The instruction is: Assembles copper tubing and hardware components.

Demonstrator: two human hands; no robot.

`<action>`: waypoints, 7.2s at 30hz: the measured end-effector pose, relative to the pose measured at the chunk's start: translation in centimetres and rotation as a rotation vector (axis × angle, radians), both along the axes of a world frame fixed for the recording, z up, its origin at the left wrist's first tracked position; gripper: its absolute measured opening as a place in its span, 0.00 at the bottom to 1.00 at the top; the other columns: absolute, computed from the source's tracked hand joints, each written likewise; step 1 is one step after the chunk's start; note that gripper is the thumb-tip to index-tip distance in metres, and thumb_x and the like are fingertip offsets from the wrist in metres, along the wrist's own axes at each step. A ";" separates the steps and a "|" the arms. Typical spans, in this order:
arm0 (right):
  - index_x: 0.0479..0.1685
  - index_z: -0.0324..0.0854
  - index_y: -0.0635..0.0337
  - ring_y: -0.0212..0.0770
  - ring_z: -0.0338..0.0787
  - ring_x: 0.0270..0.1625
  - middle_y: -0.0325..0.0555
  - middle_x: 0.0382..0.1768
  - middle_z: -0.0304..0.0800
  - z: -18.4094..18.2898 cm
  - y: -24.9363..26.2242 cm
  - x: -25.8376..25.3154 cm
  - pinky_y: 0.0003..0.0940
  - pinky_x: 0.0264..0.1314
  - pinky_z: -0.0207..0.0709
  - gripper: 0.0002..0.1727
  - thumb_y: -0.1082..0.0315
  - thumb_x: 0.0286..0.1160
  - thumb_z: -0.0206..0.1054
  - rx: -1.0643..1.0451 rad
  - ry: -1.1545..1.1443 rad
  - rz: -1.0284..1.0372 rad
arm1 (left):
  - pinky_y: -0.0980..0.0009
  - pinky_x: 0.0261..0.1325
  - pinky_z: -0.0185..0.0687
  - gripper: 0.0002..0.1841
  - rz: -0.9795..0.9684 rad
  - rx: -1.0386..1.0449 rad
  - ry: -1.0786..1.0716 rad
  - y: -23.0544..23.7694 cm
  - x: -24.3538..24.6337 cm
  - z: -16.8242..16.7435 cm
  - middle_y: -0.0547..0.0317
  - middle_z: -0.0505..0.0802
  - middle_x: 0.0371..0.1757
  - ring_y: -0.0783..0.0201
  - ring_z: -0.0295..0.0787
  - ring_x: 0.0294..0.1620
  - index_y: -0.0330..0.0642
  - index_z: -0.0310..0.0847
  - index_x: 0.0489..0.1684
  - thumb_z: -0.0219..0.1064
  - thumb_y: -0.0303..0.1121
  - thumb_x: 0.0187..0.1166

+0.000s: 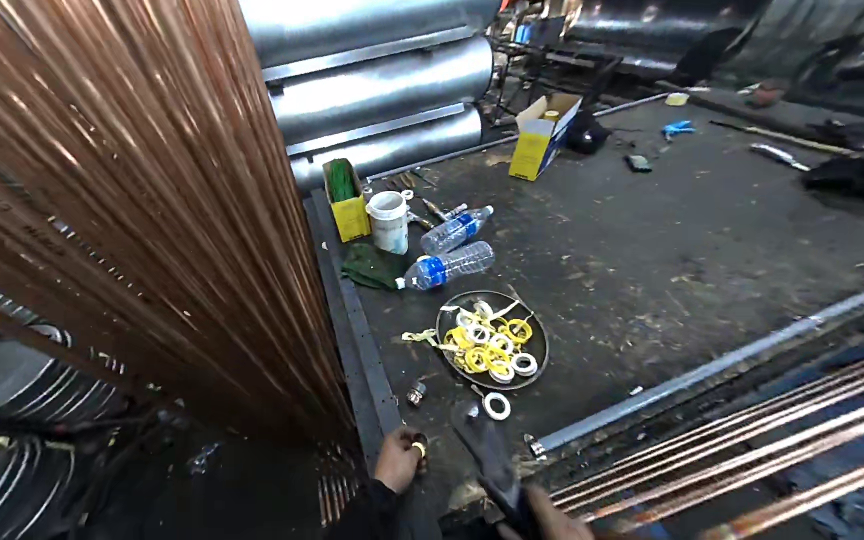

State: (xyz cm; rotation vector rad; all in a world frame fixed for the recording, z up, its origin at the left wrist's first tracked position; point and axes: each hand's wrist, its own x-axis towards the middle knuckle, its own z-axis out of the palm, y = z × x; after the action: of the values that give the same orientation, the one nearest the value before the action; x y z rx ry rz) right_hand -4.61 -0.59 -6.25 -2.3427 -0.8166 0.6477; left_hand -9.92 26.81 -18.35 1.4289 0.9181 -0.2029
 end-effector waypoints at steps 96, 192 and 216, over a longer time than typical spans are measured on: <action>0.41 0.94 0.47 0.31 0.91 0.23 0.31 0.26 0.94 6.2 8.2 3.3 0.38 0.29 0.91 0.09 0.56 0.79 0.70 0.230 0.411 0.337 | 0.69 0.58 0.90 0.08 -0.610 0.665 -0.883 0.0 -6.0 16.3 0.52 0.92 0.49 0.63 0.91 0.52 0.37 0.89 0.48 0.64 0.23 0.80; 0.64 0.86 0.50 0.50 0.93 0.58 0.47 0.55 0.94 -8.5 16.0 7.1 0.60 0.62 0.85 0.19 0.58 0.77 0.64 -0.119 0.058 -0.182 | 0.55 0.51 0.93 0.19 0.238 -0.299 -0.212 2.1 -6.5 4.4 0.40 0.92 0.55 0.49 0.94 0.48 0.32 0.82 0.67 0.71 0.25 0.78; 0.67 0.82 0.54 0.48 0.92 0.57 0.50 0.61 0.89 -10.7 15.0 4.8 0.50 0.62 0.87 0.26 0.55 0.69 0.72 -0.010 0.084 0.194 | 0.70 0.48 0.92 0.10 -0.040 0.413 -0.120 1.5 -0.1 2.7 0.65 0.96 0.41 0.71 0.93 0.38 0.46 0.92 0.46 0.79 0.34 0.69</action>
State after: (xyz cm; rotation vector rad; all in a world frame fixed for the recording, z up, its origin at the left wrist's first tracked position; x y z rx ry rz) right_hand 0.21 14.39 -16.92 -2.2462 -1.0114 0.8275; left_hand -10.00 28.33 -15.62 1.8199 0.8638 0.0484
